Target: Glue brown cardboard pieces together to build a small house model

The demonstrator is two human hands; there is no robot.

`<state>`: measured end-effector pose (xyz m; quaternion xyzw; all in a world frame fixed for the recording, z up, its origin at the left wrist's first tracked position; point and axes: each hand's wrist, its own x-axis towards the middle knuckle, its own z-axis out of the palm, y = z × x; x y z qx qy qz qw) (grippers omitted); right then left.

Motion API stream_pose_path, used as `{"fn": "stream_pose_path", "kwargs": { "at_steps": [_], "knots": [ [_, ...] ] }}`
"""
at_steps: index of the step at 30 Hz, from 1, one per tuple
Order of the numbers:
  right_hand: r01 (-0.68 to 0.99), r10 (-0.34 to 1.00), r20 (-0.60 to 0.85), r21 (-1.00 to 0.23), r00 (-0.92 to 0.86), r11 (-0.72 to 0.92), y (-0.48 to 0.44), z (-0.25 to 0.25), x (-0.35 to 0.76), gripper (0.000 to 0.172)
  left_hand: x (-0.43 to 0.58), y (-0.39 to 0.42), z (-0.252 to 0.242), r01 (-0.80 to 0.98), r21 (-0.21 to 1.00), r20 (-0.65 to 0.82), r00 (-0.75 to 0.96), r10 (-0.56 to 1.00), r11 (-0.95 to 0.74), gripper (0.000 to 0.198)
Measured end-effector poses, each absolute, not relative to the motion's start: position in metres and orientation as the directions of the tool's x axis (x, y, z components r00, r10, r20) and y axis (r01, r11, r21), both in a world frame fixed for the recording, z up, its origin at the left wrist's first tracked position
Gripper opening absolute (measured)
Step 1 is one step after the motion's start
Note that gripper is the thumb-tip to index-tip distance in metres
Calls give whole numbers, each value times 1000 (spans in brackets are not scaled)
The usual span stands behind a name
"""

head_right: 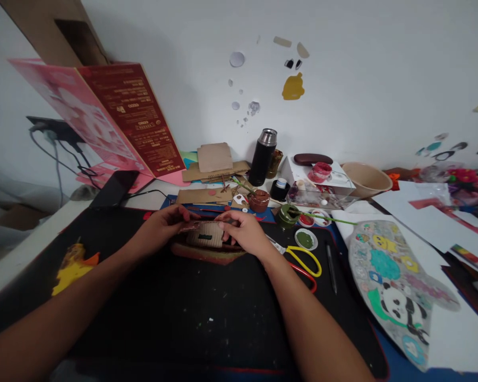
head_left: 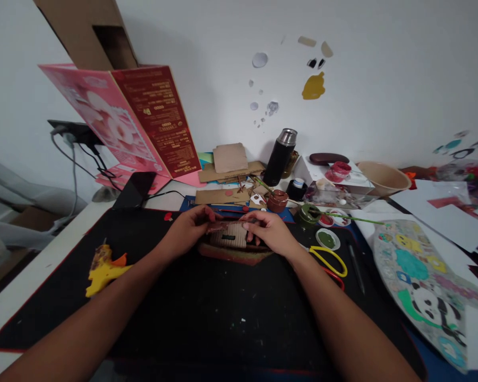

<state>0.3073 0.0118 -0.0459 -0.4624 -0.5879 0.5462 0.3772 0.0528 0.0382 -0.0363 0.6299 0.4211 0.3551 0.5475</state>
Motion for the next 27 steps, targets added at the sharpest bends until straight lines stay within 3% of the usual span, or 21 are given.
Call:
{"fn": "stream_pose_path", "kwargs": {
  "at_steps": [11, 27],
  "knots": [
    [150, 924, -105, -987, -368, -53, 10, -41, 315, 30, 50, 37, -37, 258, 952, 59, 377, 924, -166, 13],
    [152, 944, -91, -987, -316, -44, 8, -44, 309, 19, 49, 35, -35, 244, 961, 32, 381, 924, -134, 9]
  ]
}}
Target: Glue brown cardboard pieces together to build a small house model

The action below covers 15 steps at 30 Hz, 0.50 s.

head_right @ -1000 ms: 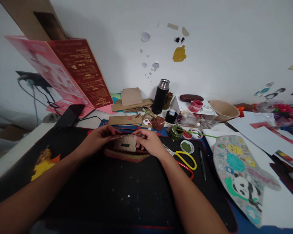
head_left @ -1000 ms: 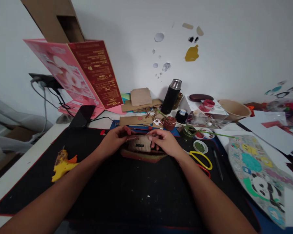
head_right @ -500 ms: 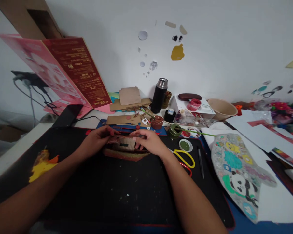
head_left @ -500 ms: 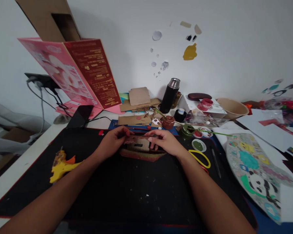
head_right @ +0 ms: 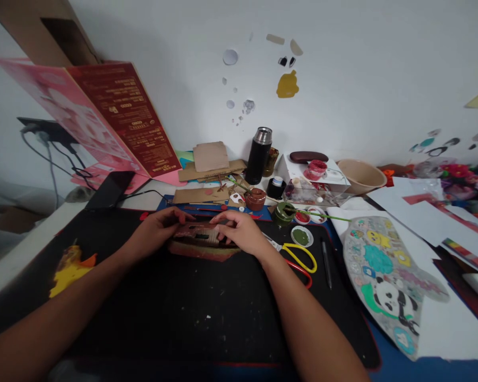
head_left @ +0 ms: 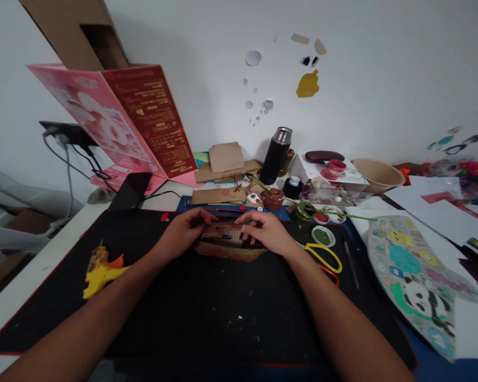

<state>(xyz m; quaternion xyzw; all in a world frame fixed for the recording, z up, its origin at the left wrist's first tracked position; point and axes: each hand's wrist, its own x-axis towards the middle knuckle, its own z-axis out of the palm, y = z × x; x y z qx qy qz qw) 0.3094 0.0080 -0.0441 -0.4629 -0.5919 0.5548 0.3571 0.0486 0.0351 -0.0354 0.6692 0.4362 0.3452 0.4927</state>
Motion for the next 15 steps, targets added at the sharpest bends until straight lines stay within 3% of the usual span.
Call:
{"fn": "stream_pose_path", "kwargs": {
  "at_steps": [9, 15],
  "knots": [
    [202, 960, -43, -979, -275, 14, 9, -48, 310, 18, 42, 39, -26, 232, 971, -58, 480, 875, -64, 17],
    [237, 966, -39, -971, -256, 23, 9, -47, 308, 19, 38, 43, -16, 256, 963, -82, 561, 824, -79, 32]
  ]
}}
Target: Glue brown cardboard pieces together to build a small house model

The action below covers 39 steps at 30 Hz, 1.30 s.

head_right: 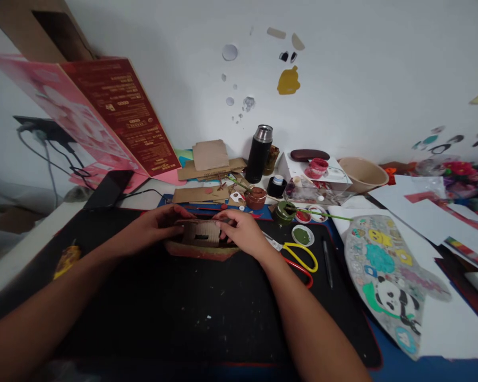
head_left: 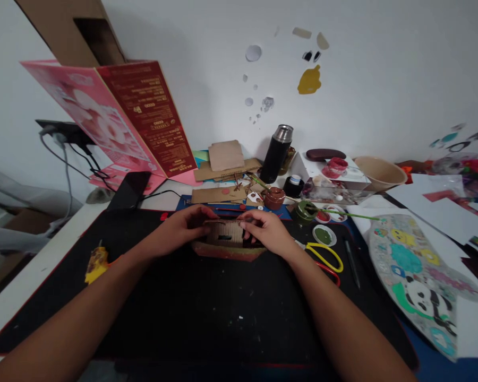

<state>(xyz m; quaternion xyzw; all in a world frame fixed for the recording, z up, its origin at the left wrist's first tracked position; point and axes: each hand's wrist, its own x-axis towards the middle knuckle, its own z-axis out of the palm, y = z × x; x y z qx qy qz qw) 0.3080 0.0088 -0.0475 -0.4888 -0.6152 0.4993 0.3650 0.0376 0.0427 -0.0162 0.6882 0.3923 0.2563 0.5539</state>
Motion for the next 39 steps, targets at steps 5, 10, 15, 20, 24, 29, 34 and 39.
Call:
{"fn": "stream_pose_path", "kwargs": {
  "at_steps": [5, 10, 15, 20, 24, 29, 34, 39],
  "knots": [
    [254, 968, -15, -966, -251, 51, 9, -49, 306, 21, 48, 51, -28, 289, 954, -69, 483, 873, -85, 28],
    [344, 968, 115, -920, -224, 189, 8, -53, 305, 16, 52, 56, -37, 277, 959, -67, 440, 895, -65, 27],
    [355, 973, 125, -916, -195, 188, 6, -49, 303, 16, 52, 58, -29, 271, 962, -100, 442, 891, -26, 32],
    [321, 983, 92, -937, -160, 139, 7, -51, 301, 12, 55, 62, -25, 257, 965, -68, 444, 893, -54, 34],
    [272, 985, 79, -955, -156, 120, 8, -55, 300, 15, 58, 65, -34, 205, 979, -97, 429, 898, 8, 36],
    [215, 987, 58, -972, -151, 90, 9, -55, 300, 21, 59, 67, -38, 139, 990, -87, 427, 900, 29, 33],
    [182, 986, 25, -982, -167, 56, 9, -57, 302, 26, 57, 66, -36, 121, 993, -65, 489, 870, 7, 27],
    [194, 981, 18, -979, -191, 56, 8, -60, 304, 23, 58, 63, -35, 139, 990, -68, 520, 852, -6, 23]
  ]
}}
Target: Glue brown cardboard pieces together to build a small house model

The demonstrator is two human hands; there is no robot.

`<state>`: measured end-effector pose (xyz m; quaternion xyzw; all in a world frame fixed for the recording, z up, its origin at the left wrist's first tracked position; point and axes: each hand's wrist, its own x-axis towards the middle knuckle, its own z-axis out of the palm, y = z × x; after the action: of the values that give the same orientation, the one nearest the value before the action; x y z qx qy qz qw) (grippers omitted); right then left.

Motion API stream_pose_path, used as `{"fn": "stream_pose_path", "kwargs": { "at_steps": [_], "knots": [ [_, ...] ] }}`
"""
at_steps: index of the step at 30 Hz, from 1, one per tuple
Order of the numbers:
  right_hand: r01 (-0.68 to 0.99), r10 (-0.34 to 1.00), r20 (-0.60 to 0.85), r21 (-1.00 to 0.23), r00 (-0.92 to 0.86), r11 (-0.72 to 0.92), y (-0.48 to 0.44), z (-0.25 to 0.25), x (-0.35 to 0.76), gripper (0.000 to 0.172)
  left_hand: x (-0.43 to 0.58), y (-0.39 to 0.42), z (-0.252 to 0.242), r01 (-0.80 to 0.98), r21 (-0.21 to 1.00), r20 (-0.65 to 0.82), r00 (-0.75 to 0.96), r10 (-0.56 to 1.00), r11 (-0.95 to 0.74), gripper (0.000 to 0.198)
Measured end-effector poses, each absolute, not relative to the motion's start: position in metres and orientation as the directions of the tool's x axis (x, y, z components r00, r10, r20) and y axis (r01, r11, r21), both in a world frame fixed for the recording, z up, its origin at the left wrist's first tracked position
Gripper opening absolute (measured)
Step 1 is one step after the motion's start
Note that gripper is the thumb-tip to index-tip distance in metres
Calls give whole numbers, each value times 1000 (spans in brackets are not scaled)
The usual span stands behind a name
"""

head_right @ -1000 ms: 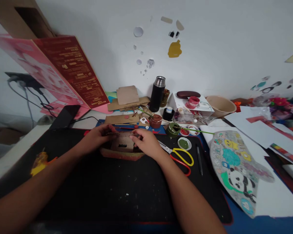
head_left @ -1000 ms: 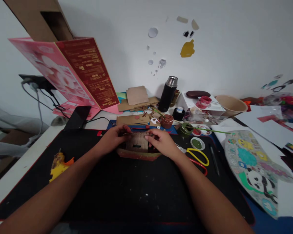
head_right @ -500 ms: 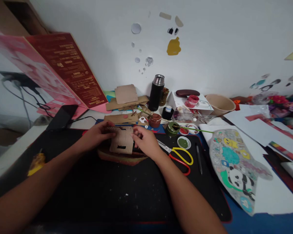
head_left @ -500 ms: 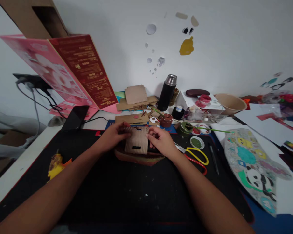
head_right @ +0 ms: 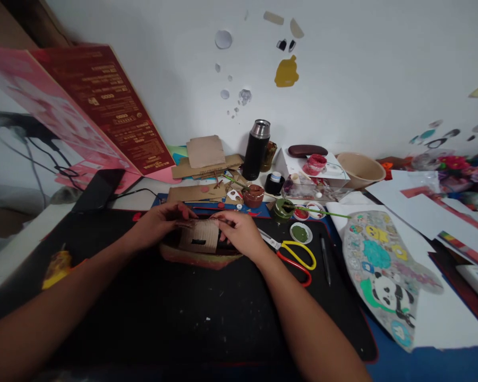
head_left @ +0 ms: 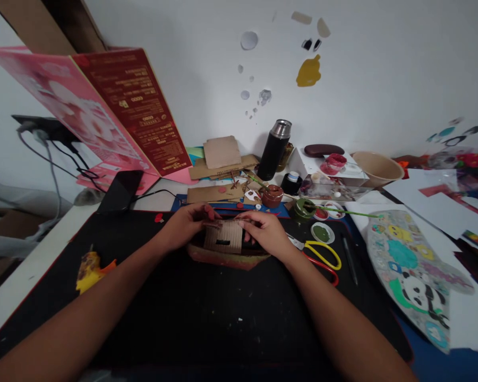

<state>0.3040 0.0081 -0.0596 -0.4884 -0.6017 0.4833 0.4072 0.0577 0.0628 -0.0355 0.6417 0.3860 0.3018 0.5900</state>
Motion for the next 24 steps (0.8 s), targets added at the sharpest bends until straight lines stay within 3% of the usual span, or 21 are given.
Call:
{"fn": "stream_pose_path", "kwargs": {
  "at_steps": [6, 9, 14, 24],
  "knots": [
    [360, 968, 128, -911, -214, 200, 3, -56, 309, 24, 55, 58, -33, 212, 973, -47, 566, 823, -90, 13],
    [455, 938, 192, -834, -289, 311, -2, -52, 315, 30, 52, 55, -29, 278, 941, -12, 597, 802, -192, 6],
    [559, 866, 266, -675, -423, 480, -11, -43, 321, 32, 51, 48, -21, 334, 881, 36, 660, 750, -336, 11],
    [642, 833, 242, -543, -497, 541, -14, -44, 324, 42, 52, 41, -18, 358, 788, 120, 709, 695, -501, 22]
  ]
}}
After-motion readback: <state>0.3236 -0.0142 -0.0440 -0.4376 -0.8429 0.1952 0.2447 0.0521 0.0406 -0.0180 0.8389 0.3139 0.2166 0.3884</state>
